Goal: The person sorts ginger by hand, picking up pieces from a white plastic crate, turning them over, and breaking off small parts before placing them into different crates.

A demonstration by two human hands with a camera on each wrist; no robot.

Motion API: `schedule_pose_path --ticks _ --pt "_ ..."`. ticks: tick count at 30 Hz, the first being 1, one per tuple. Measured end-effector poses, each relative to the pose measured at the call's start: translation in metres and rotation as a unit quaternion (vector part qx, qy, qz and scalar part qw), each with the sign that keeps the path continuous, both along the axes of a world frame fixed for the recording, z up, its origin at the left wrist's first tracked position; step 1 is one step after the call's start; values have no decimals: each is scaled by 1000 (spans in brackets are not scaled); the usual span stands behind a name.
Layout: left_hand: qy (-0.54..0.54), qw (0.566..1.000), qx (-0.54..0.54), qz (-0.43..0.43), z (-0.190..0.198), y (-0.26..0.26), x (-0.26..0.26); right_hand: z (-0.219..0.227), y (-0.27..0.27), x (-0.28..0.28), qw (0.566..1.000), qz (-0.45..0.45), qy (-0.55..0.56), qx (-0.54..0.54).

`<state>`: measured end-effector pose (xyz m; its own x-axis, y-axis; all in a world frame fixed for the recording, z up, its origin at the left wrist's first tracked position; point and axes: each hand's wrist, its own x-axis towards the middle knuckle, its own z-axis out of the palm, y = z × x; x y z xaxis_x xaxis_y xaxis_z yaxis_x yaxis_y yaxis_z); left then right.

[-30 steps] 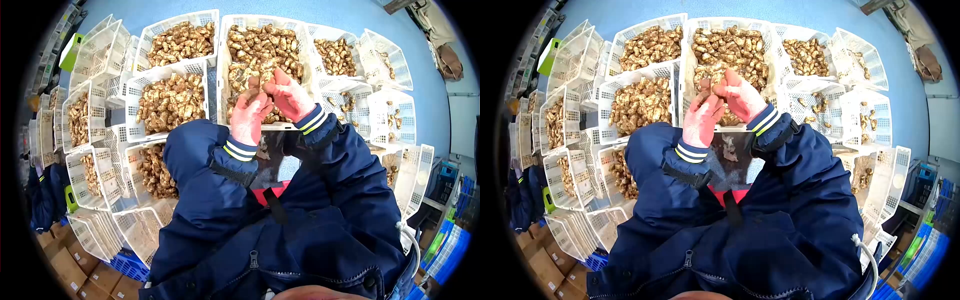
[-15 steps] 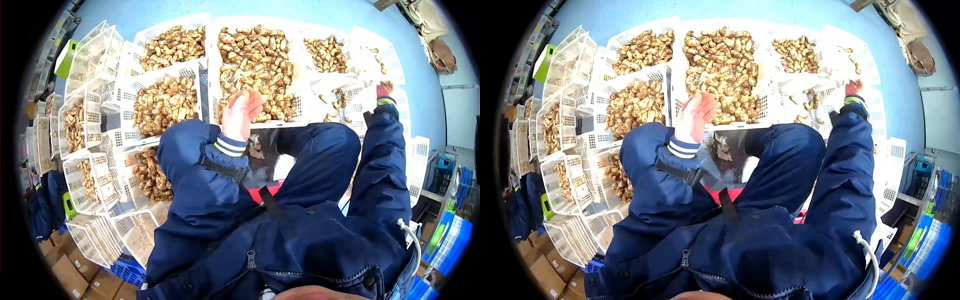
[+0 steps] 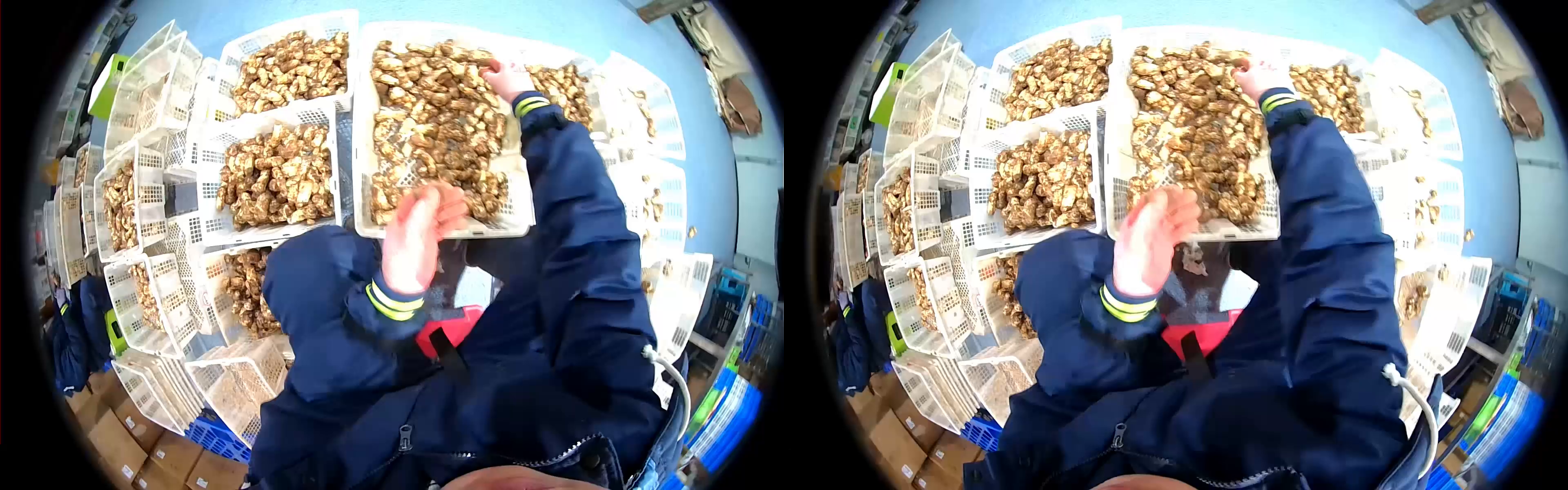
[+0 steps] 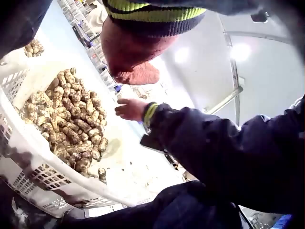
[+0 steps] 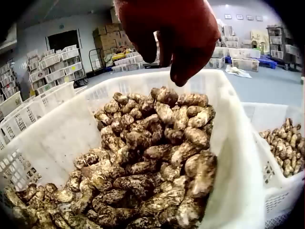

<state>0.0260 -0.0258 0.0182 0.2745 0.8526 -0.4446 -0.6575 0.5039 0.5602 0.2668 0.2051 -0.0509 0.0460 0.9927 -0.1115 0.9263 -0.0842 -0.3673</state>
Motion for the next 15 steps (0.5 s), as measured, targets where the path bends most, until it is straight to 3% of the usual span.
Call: schedule_pose_path --ticks 3,8,12,14,15 --pt "-23 1000 -7 -1 12 4 -7 -52 36 -29 957 -20 -290 -19" --pt "-30 999 -17 -19 13 10 -15 -86 34 -39 946 -106 -295 78" --pt "-53 998 2 -15 12 7 -12 -86 32 -34 956 -94 -273 48" --pt "-54 999 2 -8 14 4 -11 -80 17 -39 953 -79 -273 109" --pt "-19 1000 4 -18 13 3 -10 -69 22 -40 958 -37 -285 -6"
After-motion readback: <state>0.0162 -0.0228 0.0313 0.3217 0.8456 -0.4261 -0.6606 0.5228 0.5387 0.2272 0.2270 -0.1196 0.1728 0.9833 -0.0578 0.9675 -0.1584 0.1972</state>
